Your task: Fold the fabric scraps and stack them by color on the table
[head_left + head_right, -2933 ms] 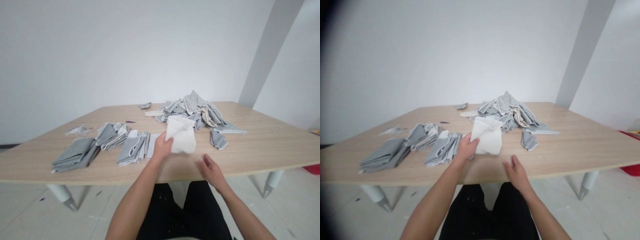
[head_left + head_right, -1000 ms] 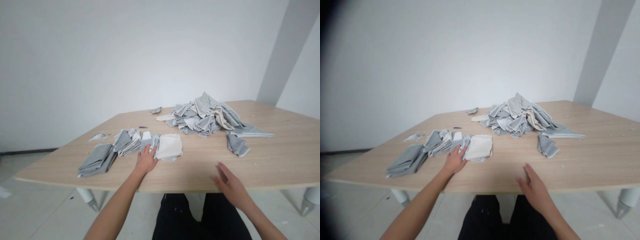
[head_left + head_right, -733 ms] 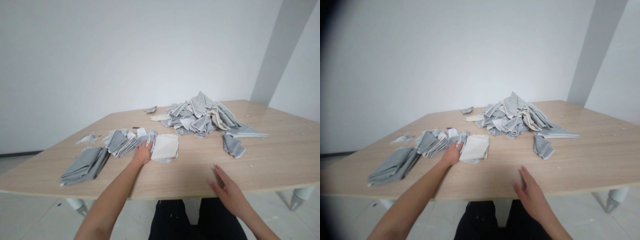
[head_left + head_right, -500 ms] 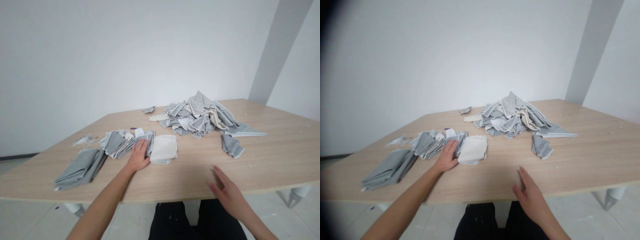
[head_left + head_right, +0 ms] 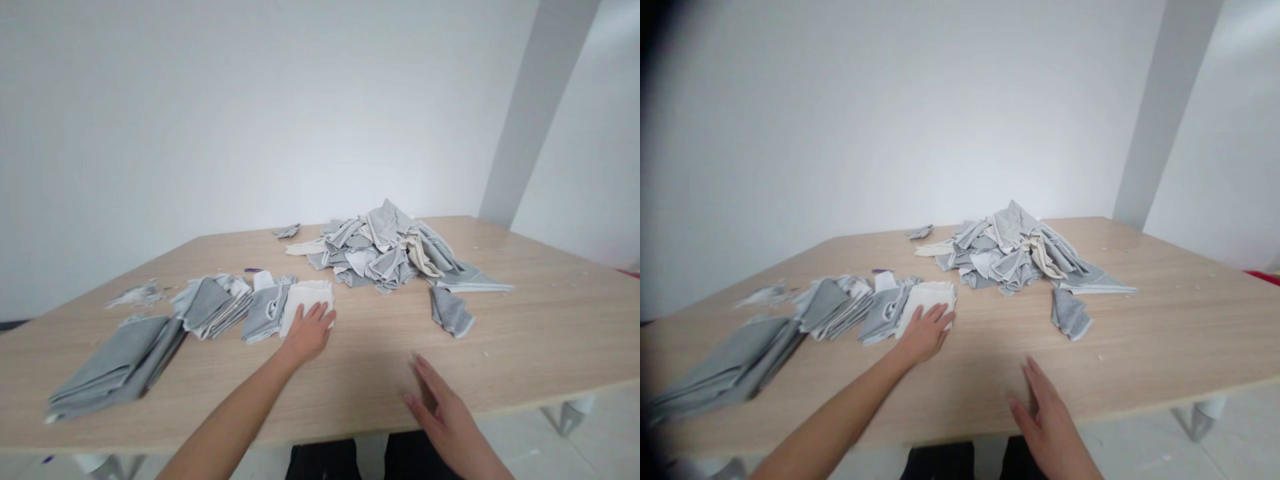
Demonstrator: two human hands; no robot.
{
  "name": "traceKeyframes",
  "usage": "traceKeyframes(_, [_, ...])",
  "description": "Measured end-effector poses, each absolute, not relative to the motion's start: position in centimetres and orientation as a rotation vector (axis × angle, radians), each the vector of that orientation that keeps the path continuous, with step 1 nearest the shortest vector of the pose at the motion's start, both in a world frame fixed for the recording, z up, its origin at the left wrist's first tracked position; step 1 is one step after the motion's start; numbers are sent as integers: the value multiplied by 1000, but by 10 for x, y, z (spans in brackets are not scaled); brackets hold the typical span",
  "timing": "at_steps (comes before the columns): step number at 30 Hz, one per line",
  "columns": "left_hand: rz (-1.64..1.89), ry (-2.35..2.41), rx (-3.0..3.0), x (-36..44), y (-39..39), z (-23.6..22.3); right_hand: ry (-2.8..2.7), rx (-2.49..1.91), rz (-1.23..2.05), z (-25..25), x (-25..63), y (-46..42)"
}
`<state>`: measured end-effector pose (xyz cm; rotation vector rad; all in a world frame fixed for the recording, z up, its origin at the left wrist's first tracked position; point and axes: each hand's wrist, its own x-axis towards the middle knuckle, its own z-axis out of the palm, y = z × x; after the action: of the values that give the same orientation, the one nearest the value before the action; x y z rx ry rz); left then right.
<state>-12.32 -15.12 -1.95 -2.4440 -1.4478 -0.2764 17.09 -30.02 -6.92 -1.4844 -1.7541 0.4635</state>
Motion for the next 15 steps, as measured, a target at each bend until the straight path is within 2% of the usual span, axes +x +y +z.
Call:
traceKeyframes(10, [-422, -1458, -2263, -132, -146, -23, -1775, -1443, 430, -68, 170, -301])
traceKeyframes(15, [-507, -1265, -2380, -133, -148, -28, -1878, -1444, 168, -51, 194, -281])
